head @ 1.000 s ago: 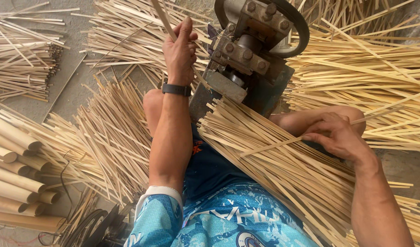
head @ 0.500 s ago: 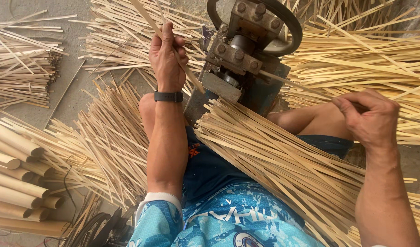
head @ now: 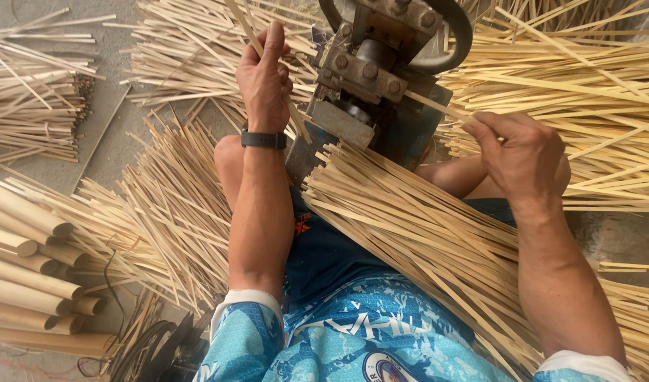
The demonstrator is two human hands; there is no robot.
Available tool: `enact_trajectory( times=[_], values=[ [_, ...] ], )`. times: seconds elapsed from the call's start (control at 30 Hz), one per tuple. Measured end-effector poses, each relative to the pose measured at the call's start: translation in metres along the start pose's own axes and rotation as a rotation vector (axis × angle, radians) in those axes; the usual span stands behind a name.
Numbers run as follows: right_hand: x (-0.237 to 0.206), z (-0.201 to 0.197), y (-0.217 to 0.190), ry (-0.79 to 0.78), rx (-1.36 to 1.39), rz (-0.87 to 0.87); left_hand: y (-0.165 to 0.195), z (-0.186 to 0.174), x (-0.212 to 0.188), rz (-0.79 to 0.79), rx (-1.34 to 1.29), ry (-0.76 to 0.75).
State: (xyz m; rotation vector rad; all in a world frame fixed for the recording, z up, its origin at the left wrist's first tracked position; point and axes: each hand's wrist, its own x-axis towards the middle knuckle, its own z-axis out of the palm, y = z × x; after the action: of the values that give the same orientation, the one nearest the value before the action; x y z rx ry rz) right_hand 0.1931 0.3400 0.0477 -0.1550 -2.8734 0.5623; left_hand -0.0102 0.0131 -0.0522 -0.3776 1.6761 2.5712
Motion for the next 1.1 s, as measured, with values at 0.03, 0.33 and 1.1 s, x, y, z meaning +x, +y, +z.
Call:
enact_trajectory(
  times=[0.03,0.33,1.1],
  values=[
    [-0.004,-0.001,0.001,-0.008,0.012,0.026,-0.001,-0.001,0.001,0.005,0.016,-0.011],
    [-0.056,0.036,0.011,-0.595,0.333,0.367,-0.005,-0.006,0.007,0.002,-0.154,-0.155],
    [-0.091,-0.072,0.130,-0.177,0.006,0.281,0.004,-0.014,0.003,0.054,-0.048,-0.070]
  ],
)
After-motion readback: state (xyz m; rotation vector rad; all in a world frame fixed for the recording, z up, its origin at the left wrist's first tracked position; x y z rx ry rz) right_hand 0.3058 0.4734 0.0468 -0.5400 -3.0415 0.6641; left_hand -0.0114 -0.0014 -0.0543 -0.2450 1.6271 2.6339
